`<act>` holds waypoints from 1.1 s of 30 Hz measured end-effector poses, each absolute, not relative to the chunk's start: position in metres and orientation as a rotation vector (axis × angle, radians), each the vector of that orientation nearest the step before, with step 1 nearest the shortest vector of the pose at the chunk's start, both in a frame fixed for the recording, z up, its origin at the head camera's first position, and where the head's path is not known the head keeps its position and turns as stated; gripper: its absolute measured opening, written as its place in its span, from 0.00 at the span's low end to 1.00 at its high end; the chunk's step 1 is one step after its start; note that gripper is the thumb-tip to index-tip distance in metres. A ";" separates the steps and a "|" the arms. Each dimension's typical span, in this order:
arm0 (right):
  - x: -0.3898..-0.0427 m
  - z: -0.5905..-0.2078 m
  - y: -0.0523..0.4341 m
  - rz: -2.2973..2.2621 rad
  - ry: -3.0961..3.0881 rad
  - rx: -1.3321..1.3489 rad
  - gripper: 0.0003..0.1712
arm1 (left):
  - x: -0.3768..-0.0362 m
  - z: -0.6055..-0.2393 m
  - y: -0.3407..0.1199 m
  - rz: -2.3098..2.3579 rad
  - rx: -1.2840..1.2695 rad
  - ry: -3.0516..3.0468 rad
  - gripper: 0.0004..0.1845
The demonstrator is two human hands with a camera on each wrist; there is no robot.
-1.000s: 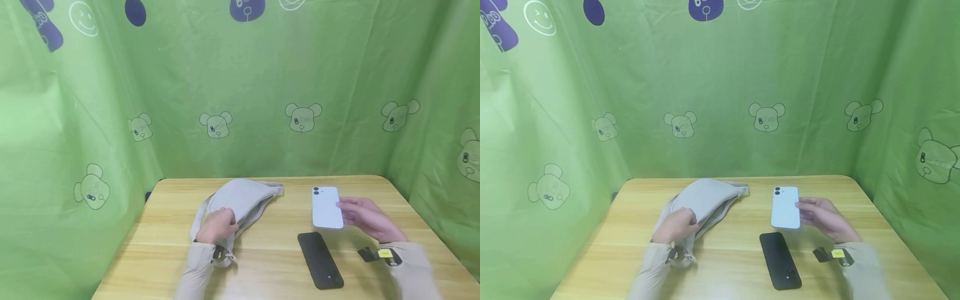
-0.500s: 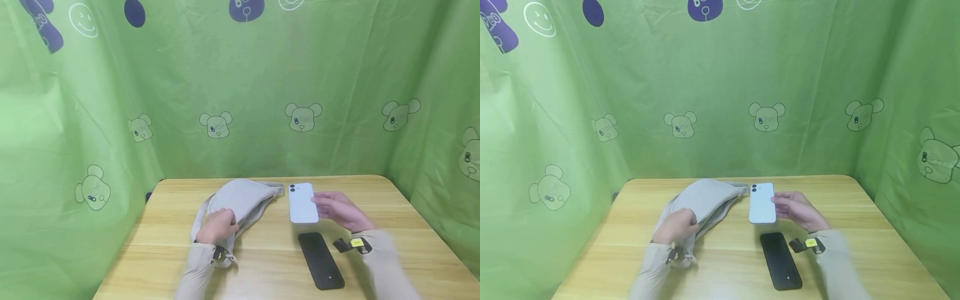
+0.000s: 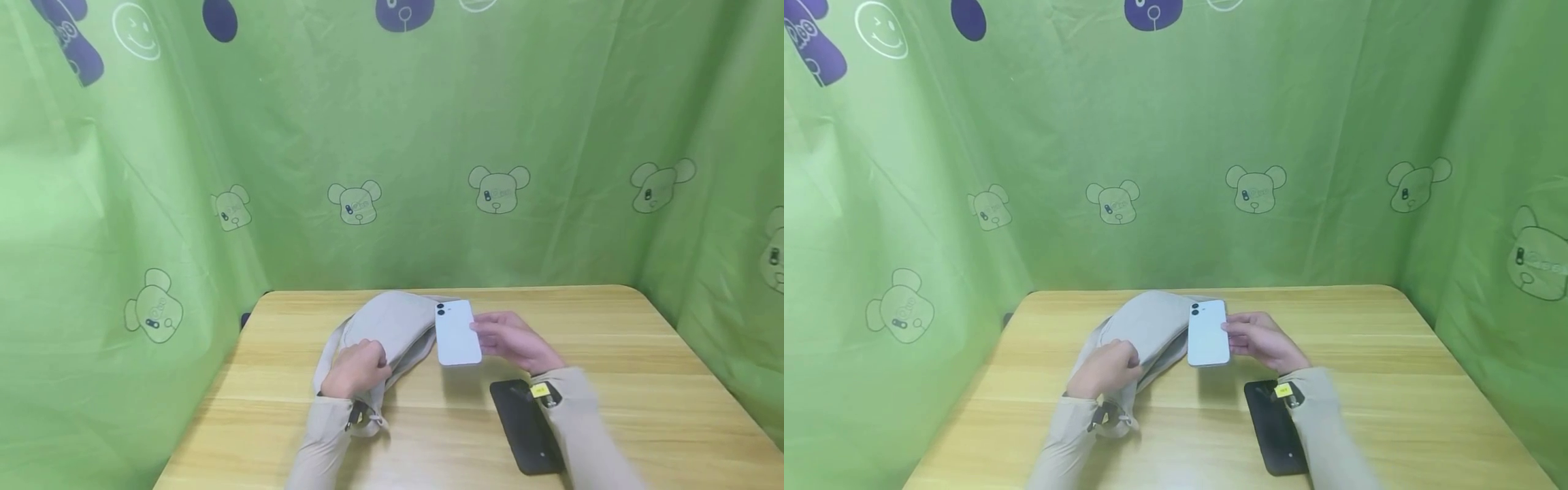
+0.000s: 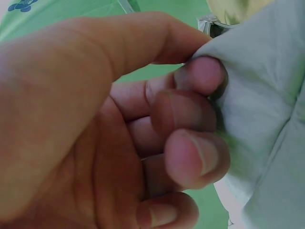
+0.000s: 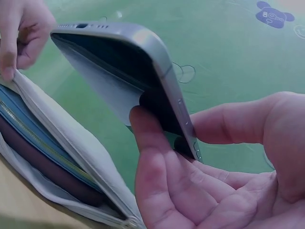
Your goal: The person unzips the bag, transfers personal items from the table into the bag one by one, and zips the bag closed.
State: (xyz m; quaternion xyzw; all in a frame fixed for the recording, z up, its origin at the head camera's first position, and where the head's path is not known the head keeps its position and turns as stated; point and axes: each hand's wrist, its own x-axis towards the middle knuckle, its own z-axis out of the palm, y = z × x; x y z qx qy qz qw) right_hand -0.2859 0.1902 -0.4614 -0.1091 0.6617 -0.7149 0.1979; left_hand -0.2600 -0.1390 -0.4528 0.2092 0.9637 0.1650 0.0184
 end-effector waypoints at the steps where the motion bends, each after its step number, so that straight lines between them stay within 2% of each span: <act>1: -0.286 -0.463 0.188 -1.999 1.848 -0.306 0.31 | -0.260 -0.453 -0.139 0.505 0.646 2.992 0.26; 11: -0.289 -0.483 0.168 -1.920 1.852 -0.298 0.30 | -0.260 -0.452 -0.138 0.517 0.661 3.013 0.26; 33: -0.290 -0.510 0.157 -1.799 1.761 -0.389 0.13 | -0.262 -0.450 -0.144 0.533 0.636 3.014 0.24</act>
